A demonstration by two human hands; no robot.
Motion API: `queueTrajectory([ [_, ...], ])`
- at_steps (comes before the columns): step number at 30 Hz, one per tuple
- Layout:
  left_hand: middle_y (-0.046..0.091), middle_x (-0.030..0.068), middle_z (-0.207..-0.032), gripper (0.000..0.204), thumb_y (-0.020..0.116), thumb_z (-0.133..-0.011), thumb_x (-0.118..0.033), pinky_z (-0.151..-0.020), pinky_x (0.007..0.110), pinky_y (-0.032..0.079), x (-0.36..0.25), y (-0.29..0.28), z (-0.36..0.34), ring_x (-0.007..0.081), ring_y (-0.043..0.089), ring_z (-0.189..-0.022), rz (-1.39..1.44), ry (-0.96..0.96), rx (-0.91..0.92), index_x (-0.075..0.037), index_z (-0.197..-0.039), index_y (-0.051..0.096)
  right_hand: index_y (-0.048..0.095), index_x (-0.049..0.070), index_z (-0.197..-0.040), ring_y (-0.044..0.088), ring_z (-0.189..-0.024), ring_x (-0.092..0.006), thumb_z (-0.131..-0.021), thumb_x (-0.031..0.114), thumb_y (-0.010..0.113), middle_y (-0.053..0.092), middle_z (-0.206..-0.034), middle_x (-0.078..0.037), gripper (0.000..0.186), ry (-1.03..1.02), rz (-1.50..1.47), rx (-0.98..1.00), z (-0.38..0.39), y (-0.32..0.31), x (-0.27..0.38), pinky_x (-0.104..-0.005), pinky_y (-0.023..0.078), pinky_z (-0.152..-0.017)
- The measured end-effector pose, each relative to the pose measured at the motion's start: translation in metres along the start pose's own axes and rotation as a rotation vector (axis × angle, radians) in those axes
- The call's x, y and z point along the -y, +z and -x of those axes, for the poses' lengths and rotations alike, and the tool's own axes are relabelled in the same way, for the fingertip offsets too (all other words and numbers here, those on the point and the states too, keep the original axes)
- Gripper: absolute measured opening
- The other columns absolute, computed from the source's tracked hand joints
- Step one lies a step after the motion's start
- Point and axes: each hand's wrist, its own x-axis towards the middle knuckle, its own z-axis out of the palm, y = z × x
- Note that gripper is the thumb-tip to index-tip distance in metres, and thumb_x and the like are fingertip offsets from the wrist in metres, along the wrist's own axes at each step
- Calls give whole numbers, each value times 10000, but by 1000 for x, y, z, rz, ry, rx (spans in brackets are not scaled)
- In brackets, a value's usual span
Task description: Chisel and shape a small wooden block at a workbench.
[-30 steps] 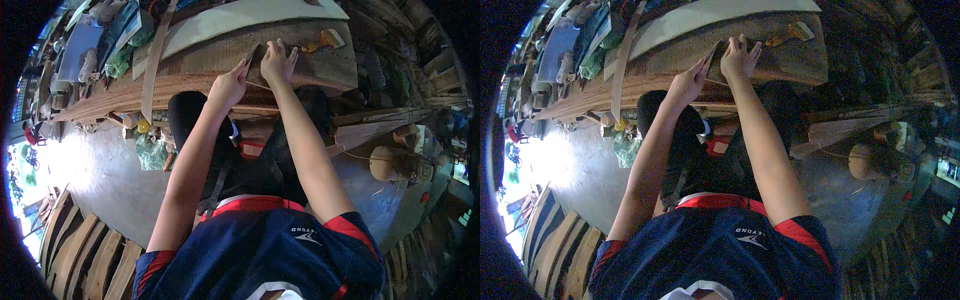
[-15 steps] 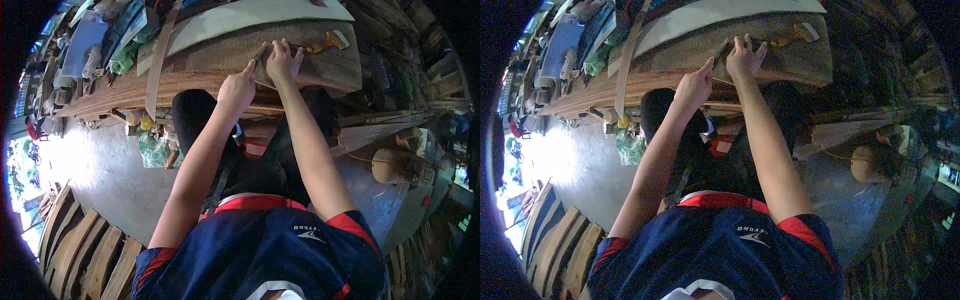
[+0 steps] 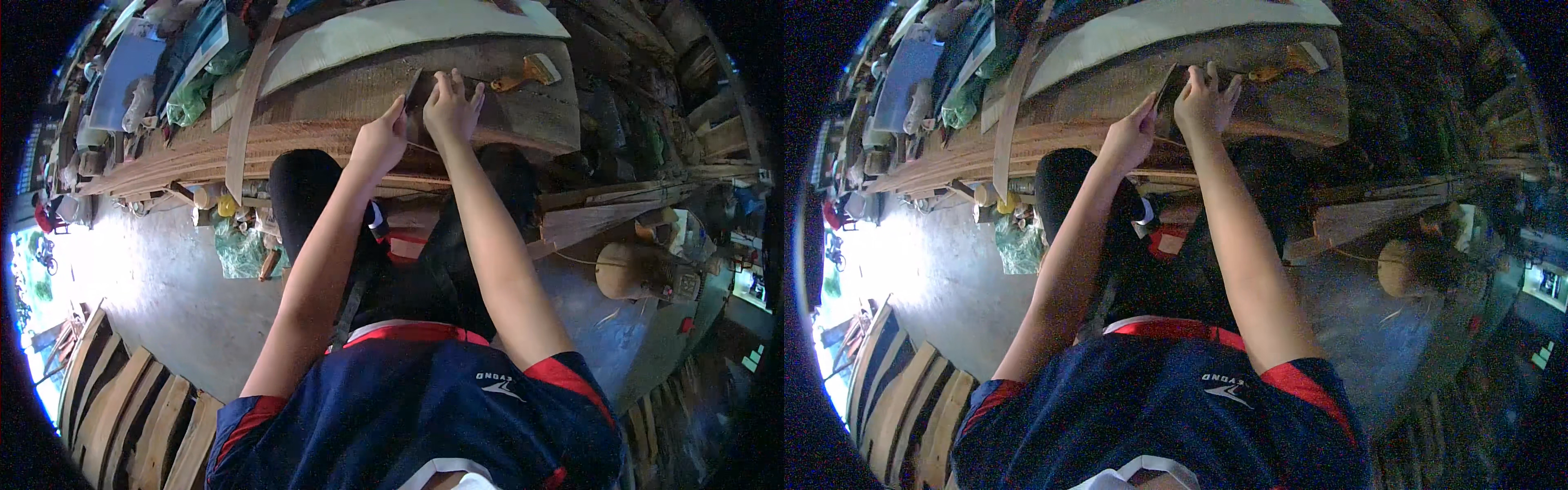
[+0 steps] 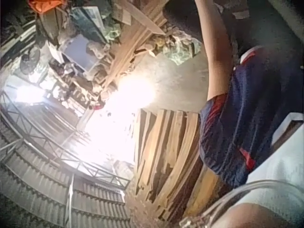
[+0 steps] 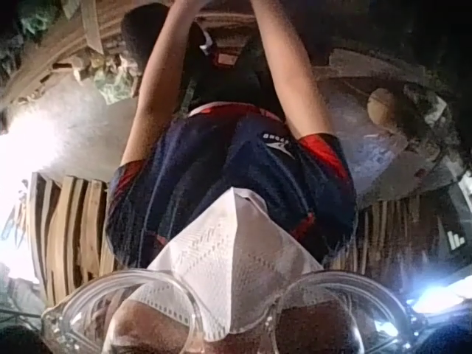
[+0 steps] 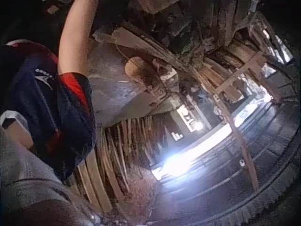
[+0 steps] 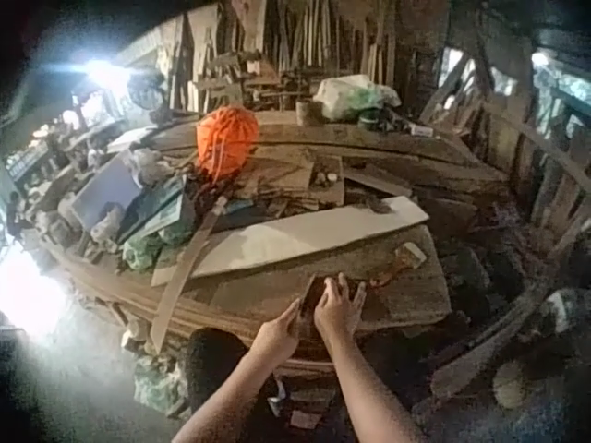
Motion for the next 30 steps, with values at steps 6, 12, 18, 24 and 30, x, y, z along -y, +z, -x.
queueTrajectory([
  [6,582,270,-818,360,427,-900,-265,-683,457,458,2,-16,22,414,575,-811,111,20,-55,-164,-1243,473,496,228,-1196,180,-1282,-474,-895,262,389,353,-1379,-86,322,33,6,63,-1,-5,1,-520,122,-1077],
  [12,597,238,-776,360,452,-884,-266,-639,442,476,-4,-34,31,378,598,-740,-79,-14,-7,-228,-1241,483,475,250,-1227,158,-1288,-476,-904,287,366,324,-1398,-71,342,-9,59,65,-2,2,-8,-527,121,-1074],
  [18,600,221,-738,355,456,-874,-262,-616,457,480,-4,-32,30,377,597,-705,-155,24,27,-240,-1225,500,472,253,-1241,150,-1287,-484,-900,306,370,320,-1403,-57,359,-19,29,76,0,0,-5,-531,116,-1072],
  [24,571,264,-760,352,484,-860,-223,-648,433,471,7,-36,16,401,581,-750,26,112,41,-167,-1206,521,482,248,-1236,140,-1293,-473,-896,309,375,323,-1404,-34,362,-28,34,84,0,0,-5,-516,91,-1082],
  [30,567,275,-754,355,476,-856,-209,-663,447,466,-5,-34,12,405,580,-754,-15,74,59,-158,-1205,521,472,232,-1250,147,-1296,-458,-902,298,367,335,-1396,-18,370,-26,69,95,-3,4,-12,-515,84,-1085],
])
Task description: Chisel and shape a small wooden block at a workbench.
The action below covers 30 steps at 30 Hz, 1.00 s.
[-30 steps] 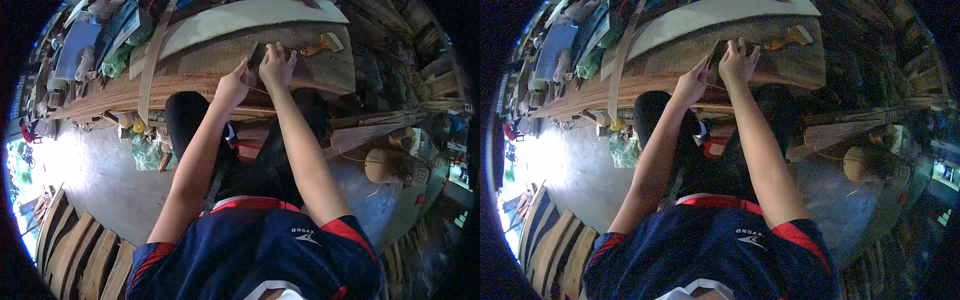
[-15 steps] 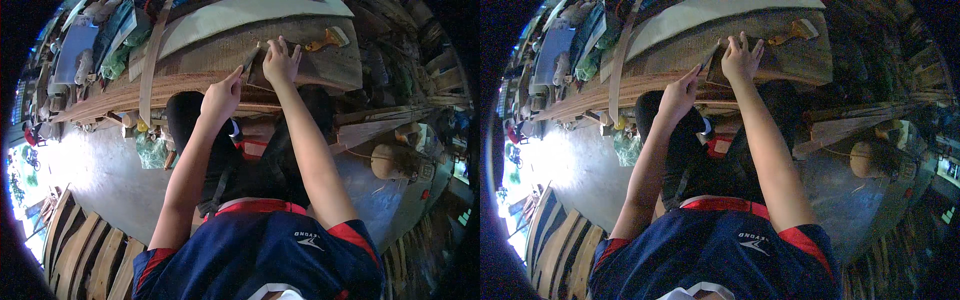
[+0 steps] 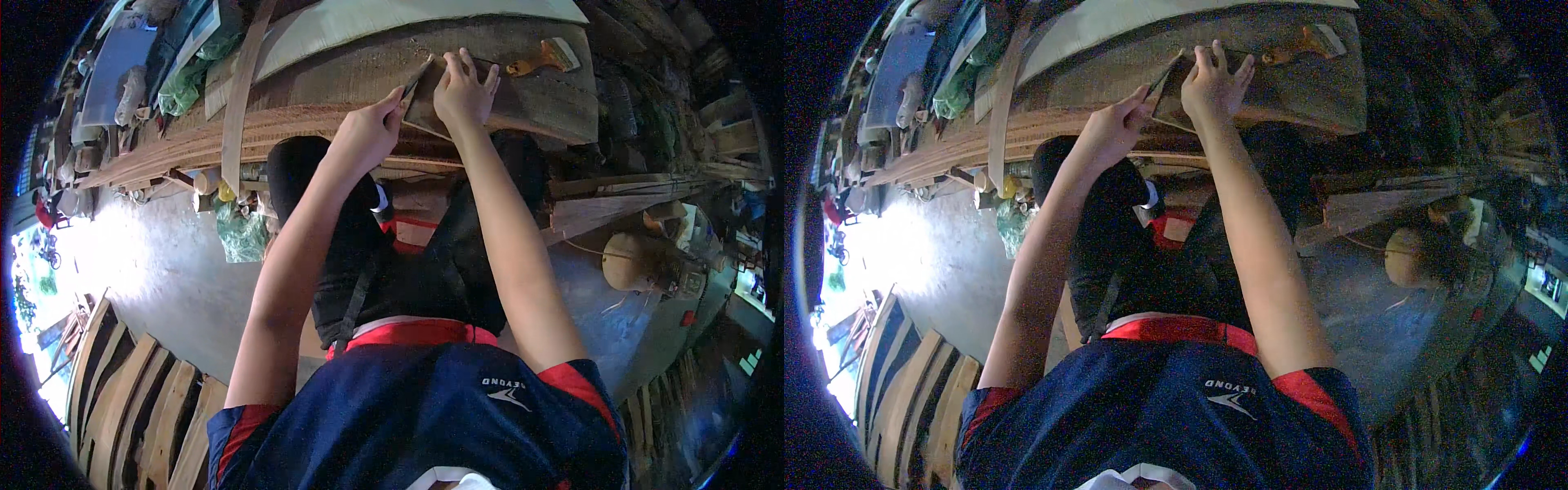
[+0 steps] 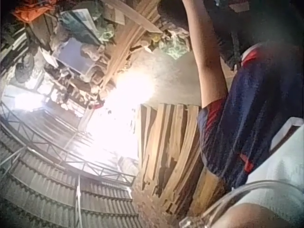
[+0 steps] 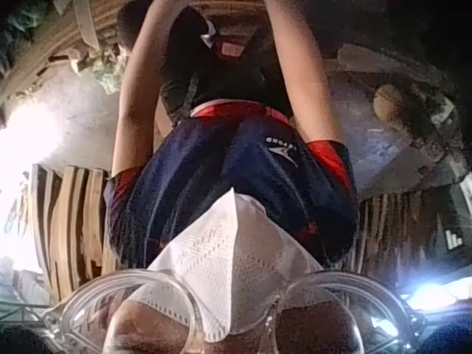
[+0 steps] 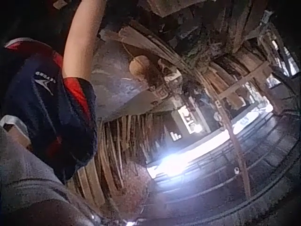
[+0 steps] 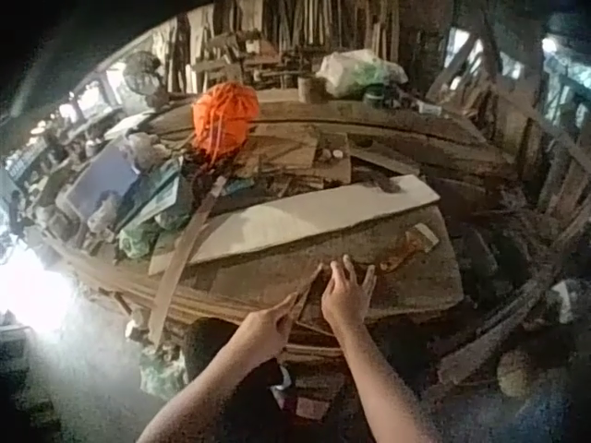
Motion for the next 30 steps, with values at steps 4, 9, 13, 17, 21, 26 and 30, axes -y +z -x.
queueTrajectory([
  [4,568,275,-744,354,462,-851,-181,-664,458,464,-1,12,3,408,580,-749,28,46,-99,-130,-1196,521,469,216,-1254,154,-1294,-454,-898,259,392,349,-1384,-40,367,-12,-5,15,0,-1,2,-526,100,-1080],
  [9,572,287,-757,388,451,-849,-177,-654,468,467,-11,28,-10,414,579,-754,97,-47,-83,-123,-1232,483,488,228,-1239,167,-1286,-460,-885,275,428,363,-1374,-32,362,-8,-34,-28,0,1,2,-526,116,-1077],
  [13,588,266,-774,411,427,-862,-221,-647,474,471,-11,30,-19,410,584,-746,-61,-81,-39,-159,-1268,451,510,230,-1201,200,-1279,-456,-885,286,414,366,-1371,-35,335,14,-19,-45,3,5,2,-515,127,-1073],
  [17,593,261,-821,400,433,-875,-239,-691,463,468,14,34,-12,408,580,-797,48,-39,-76,-164,-1267,447,504,220,-1193,208,-1277,-451,-890,283,399,391,-1352,-56,327,15,-81,-88,6,-2,11,-505,131,-1074],
  [21,597,259,-882,397,441,-893,-261,-714,422,472,27,47,11,403,589,-833,190,-50,-110,-152,-1274,438,498,217,-1192,221,-1272,-455,-891,269,399,399,-1347,-70,321,11,-17,-70,4,-2,8,-509,132,-1070],
  [26,593,280,-874,413,444,-904,-257,-687,408,482,25,42,48,396,600,-827,280,-211,-54,-141,-1298,407,517,217,-1150,229,-1263,-468,-892,262,401,400,-1346,-92,286,25,-63,-75,4,-5,8,-517,119,-1067],
  [30,591,280,-837,405,433,-914,-256,-667,398,482,44,40,74,399,606,-789,263,-134,-110,-148,-1304,401,562,201,-1087,258,-1260,-444,-889,299,434,377,-1355,-125,255,48,-128,-109,1,-7,12,-503,202,-1047],
])
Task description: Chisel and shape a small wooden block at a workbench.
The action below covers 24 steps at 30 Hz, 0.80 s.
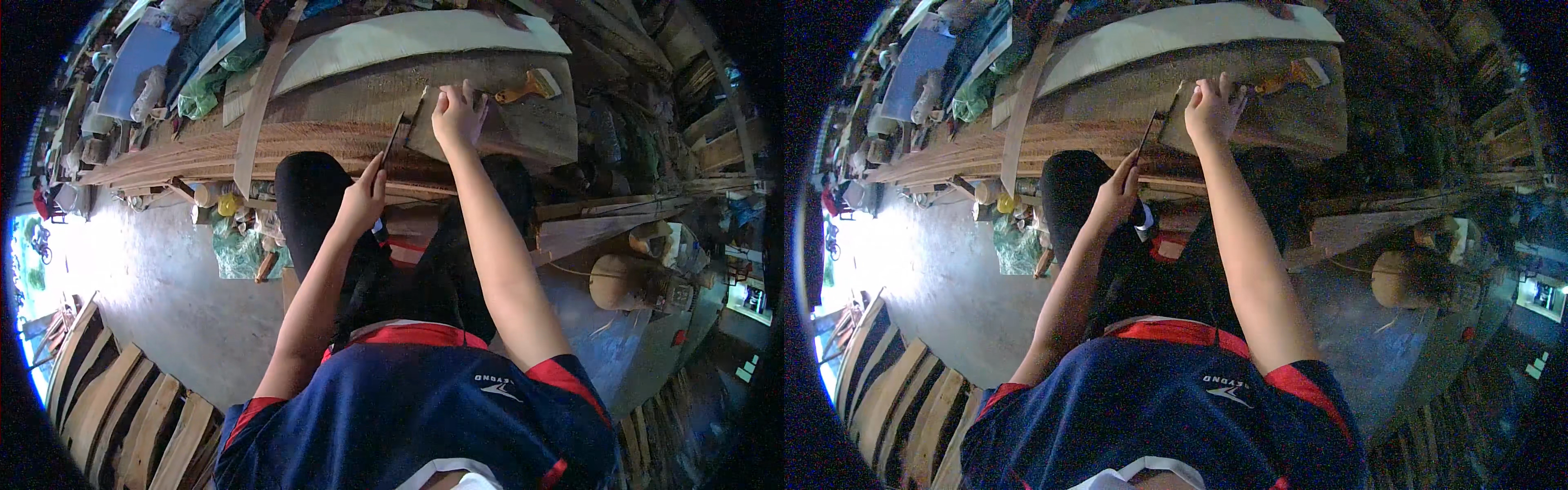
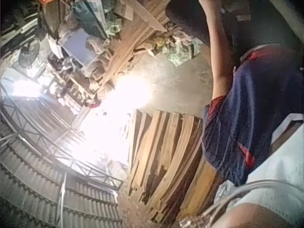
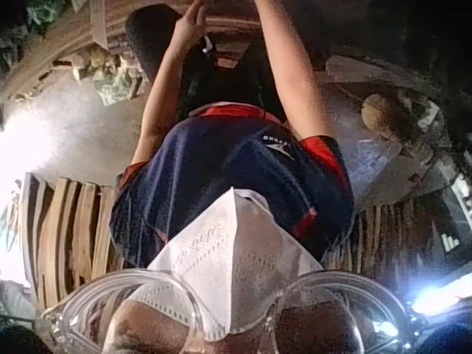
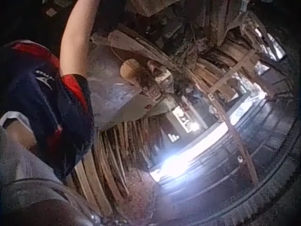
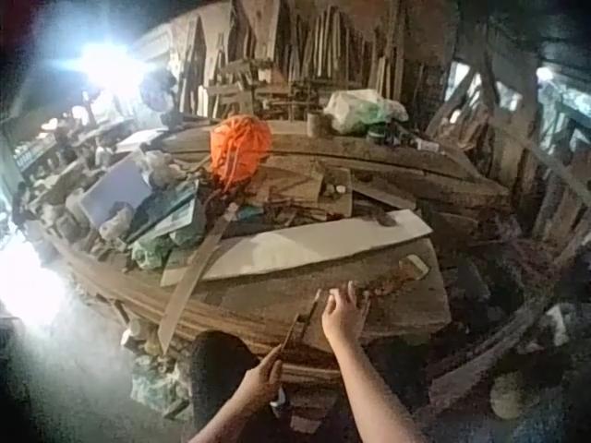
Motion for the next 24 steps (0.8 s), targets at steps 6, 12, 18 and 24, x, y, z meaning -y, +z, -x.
queueTrajectory([
  [6,596,264,-821,401,422,-924,-261,-660,362,476,-21,-7,8,366,620,-788,81,-172,141,-148,-1308,399,653,226,-1020,312,-1243,-416,-838,379,549,330,-1380,-161,260,40,-266,-44,-28,7,-13,-515,192,-1046],
  [12,593,272,-864,373,438,-910,-236,-688,390,478,-3,-10,14,394,596,-825,-1,-74,29,-122,-1265,445,617,71,-1011,550,-1021,-231,-808,353,630,568,-1119,-139,348,29,-572,-121,-14,-27,-8,-327,429,-865],
  [18,586,264,-950,371,487,-873,-218,-766,415,460,49,-2,30,396,562,-928,-153,-137,95,-43,-1200,474,469,83,-1016,495,-831,-171,-745,360,709,491,-941,-54,456,971,-1079,-142,82,-35,-19,-332,421,-761],
  [24,562,268,-955,357,488,-827,-136,-747,420,461,28,-15,39,438,550,-857,-126,-99,32,-13,-1158,433,520,11,-1025,612,-839,-203,-758,395,681,625,-896,-101,495,982,-1502,494,71,-27,-6,-324,484,-755],
])
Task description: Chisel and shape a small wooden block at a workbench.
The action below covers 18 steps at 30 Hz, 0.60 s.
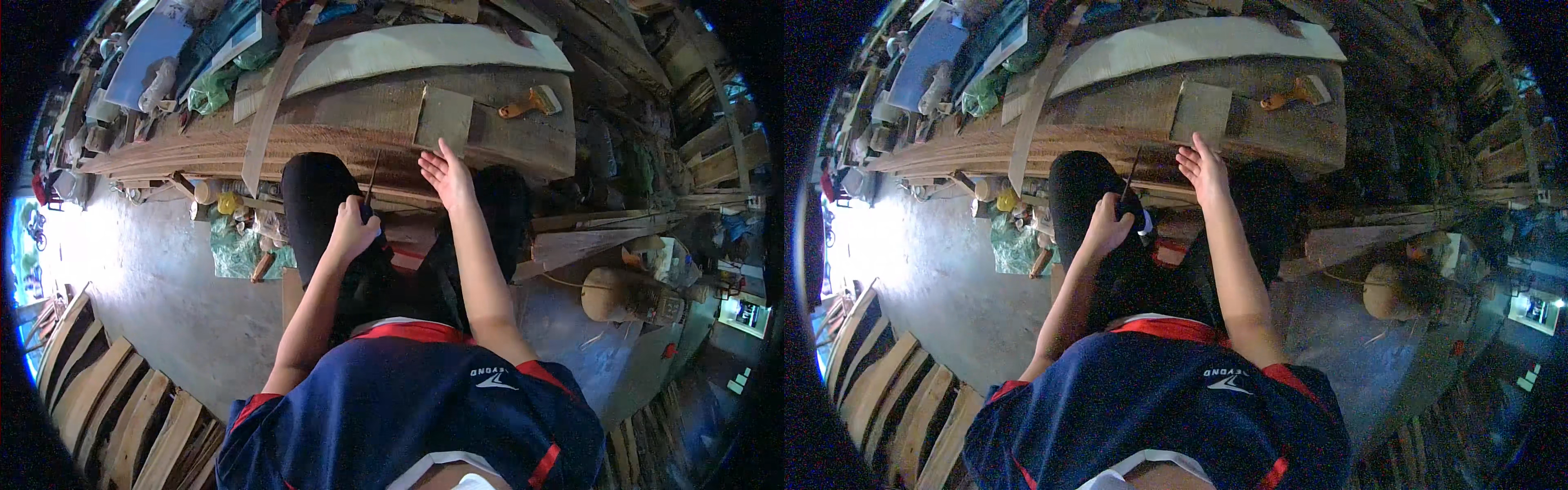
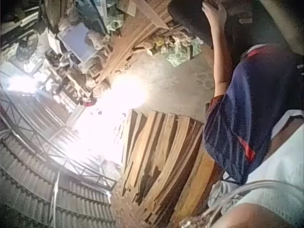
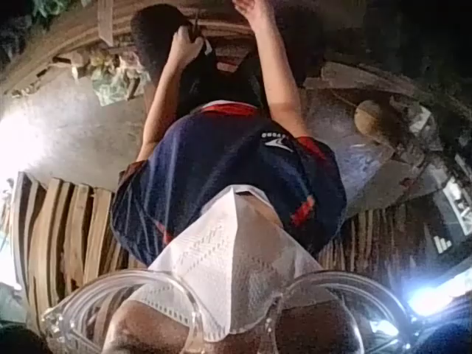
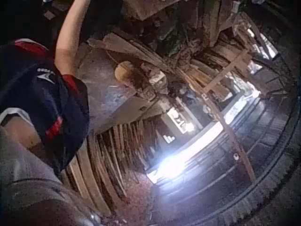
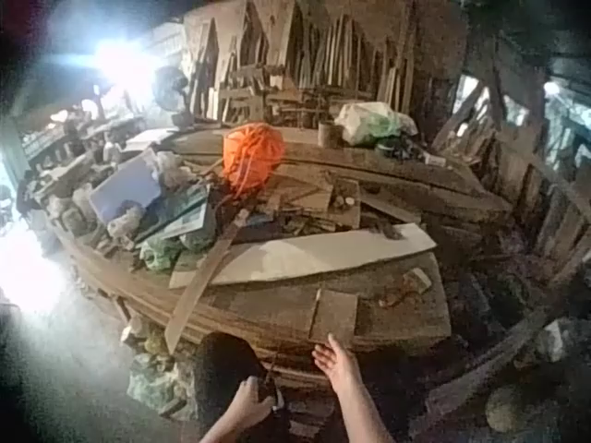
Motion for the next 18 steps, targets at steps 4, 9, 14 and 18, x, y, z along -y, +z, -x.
queueTrajectory([
  [4,554,157,-881,375,479,-780,-64,-648,315,461,-36,-24,14,251,560,-769,481,-210,145,-17,-1150,436,557,30,-867,623,-601,-169,-779,316,666,641,-725,-99,318,-262,110,-149,3,6,19,-255,494,-532],
  [9,554,59,-868,306,452,-773,-34,-611,213,444,-46,-59,36,127,541,-763,904,-280,383,0,-1068,525,509,29,-702,593,-474,-148,-814,294,622,582,-565,-82,308,-634,444,-200,33,27,80,-264,464,-414],
  [14,569,40,-884,174,583,-810,3,-759,248,496,-75,-65,32,132,585,-808,923,-114,158,6,-975,528,506,22,-636,527,-443,-143,-808,375,614,523,-525,-43,407,-697,953,-254,18,37,126,-280,451,-457],
  [18,584,39,-830,145,565,-866,-92,-620,215,509,-85,-67,7,116,612,-716,814,14,-35,-9,-983,543,476,34,-803,456,-596,-167,-791,411,631,508,-703,-54,408,-1118,1247,-369,-13,33,131,-343,410,-594],
])
